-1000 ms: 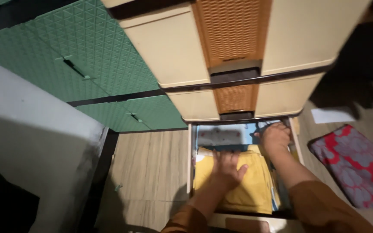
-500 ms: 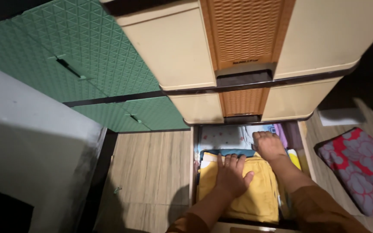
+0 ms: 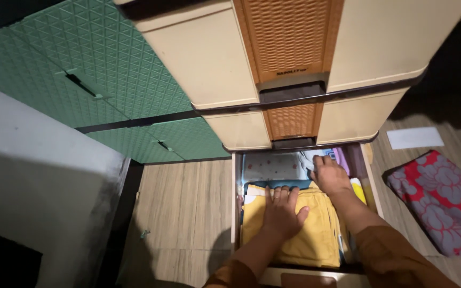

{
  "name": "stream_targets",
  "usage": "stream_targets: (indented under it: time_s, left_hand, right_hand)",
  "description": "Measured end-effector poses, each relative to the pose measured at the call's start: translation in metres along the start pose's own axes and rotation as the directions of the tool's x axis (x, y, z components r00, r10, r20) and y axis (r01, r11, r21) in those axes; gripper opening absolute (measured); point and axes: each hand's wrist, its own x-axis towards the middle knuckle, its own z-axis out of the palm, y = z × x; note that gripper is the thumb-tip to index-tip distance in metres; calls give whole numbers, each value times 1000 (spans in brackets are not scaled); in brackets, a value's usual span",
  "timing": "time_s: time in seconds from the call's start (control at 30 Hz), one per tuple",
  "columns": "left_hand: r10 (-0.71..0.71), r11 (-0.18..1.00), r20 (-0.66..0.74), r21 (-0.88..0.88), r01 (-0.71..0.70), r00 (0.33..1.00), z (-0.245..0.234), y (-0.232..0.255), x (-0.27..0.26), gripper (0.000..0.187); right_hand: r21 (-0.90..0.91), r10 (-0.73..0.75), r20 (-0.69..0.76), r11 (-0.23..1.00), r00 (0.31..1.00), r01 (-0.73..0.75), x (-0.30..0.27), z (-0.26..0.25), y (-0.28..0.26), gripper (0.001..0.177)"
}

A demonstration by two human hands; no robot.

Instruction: Organizing and folding various items of clothing into a chest of drawers.

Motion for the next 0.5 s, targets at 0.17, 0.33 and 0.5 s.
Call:
stream_targets:
  time_s: [0.17,0.33,0.5]
  left_hand:
    - [42,999,-101,-13,-44,994,9,-5,-3,63]
    - [36,999,-77,6,-35,996,12,-7,-1,65]
    - [15,1000,-22,8,-15,1000,9,-7,1,67]
  right_hand:
    - [-24,-4,10,1000,1000,4,1,-8,-5,49]
    - [75,129,-30,989,991,-126,4,8,5,48]
    - [272,367,-22,897,930,-348,3,-3,3,46]
